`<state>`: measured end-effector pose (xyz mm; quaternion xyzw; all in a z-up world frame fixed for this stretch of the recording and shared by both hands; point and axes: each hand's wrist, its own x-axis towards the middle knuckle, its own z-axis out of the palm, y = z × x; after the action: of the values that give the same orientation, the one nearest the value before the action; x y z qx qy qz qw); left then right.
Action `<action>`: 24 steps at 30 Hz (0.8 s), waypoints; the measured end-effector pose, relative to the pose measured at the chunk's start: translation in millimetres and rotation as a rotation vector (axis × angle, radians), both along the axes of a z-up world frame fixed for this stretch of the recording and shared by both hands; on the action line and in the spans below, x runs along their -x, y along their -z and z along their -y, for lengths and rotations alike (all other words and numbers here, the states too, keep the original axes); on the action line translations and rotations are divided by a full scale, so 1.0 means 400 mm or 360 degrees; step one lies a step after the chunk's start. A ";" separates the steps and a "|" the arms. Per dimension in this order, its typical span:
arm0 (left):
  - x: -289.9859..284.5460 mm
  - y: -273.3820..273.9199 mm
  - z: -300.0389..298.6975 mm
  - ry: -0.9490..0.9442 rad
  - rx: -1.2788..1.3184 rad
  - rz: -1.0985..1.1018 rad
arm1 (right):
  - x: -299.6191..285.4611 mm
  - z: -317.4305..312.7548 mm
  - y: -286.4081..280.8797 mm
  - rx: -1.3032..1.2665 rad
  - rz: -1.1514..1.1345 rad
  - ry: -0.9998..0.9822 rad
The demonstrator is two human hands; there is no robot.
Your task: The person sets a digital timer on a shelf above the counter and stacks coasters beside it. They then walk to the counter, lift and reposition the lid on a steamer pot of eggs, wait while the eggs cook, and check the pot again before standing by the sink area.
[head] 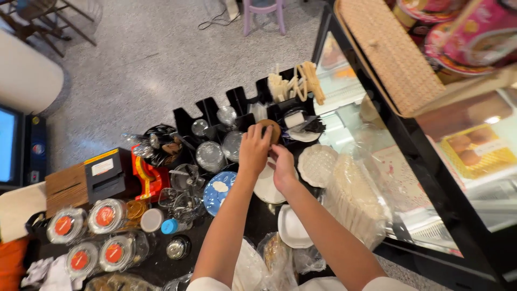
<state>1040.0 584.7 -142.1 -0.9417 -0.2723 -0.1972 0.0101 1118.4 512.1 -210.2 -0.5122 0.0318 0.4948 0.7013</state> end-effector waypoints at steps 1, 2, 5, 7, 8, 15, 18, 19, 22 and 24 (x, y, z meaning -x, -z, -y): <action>0.007 0.014 -0.001 0.0030 -0.0003 0.0015 | 0.006 0.021 0.008 -0.0003 0.0015 0.0030; -0.003 0.026 -0.007 0.0019 -0.0048 0.0116 | -0.003 0.040 0.013 -0.0037 0.0095 -0.0004; -0.013 0.040 -0.005 -0.0022 0.0055 0.0237 | -0.005 0.132 -0.054 -0.0037 0.0234 -0.0073; -0.003 0.023 0.020 -0.0035 0.0204 0.0228 | 0.018 0.201 -0.109 0.0001 0.0274 -0.0095; -0.005 -0.001 0.035 -0.0116 0.0195 0.0207 | 0.024 0.228 -0.135 0.0011 0.0325 -0.0101; 0.054 -0.137 0.333 0.0321 0.1208 0.1050 | 0.185 0.495 -0.229 0.0064 0.0573 0.0356; 0.160 -0.209 0.521 0.0623 0.1531 0.1029 | 0.290 0.655 -0.239 0.0072 0.0596 0.0521; 0.191 -0.230 0.565 0.0662 0.1550 0.1003 | 0.315 0.706 -0.231 0.0083 0.0591 0.0567; 0.318 -0.257 0.700 0.0891 0.1754 0.0861 | 0.438 0.859 -0.211 0.0012 0.0567 0.0775; 0.382 -0.257 0.777 0.1032 0.1825 0.0702 | 0.496 0.947 -0.240 -0.0055 0.0644 0.0861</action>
<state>887.0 273.9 -39.3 -0.7701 -0.0341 -0.2020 -0.6042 920.0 133.3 -114.2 -0.5610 0.0185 0.1795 0.8079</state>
